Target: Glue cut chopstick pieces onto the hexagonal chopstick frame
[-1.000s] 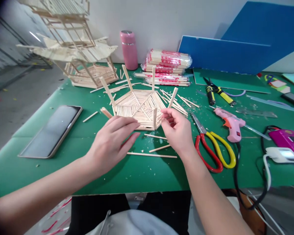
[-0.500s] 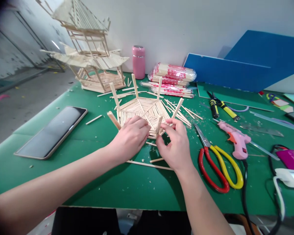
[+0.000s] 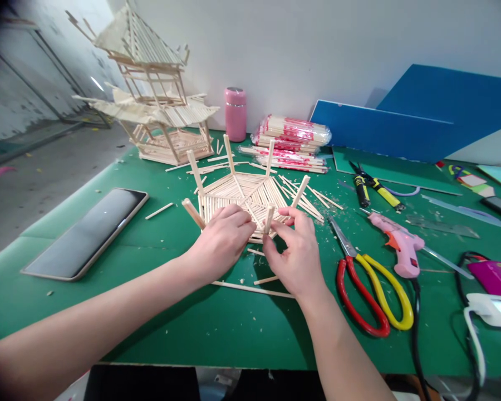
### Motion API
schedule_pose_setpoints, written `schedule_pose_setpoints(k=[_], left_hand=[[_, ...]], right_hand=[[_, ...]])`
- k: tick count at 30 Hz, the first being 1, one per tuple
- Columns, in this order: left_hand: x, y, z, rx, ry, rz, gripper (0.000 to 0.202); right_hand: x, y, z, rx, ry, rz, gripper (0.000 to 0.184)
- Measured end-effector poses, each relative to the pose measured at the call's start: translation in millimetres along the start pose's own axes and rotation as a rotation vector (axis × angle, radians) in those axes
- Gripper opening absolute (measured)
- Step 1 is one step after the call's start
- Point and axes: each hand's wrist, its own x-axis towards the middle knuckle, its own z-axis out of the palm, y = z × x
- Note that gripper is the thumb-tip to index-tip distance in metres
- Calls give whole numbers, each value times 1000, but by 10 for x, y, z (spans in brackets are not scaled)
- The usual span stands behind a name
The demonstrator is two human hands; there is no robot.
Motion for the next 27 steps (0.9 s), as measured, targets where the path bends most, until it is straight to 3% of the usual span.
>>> schedule_pose_setpoints(k=[27], left_hand=[[18,13,6,47,14,-6,21]], right_hand=[[4,-18,-3,-1,-10,12,21]])
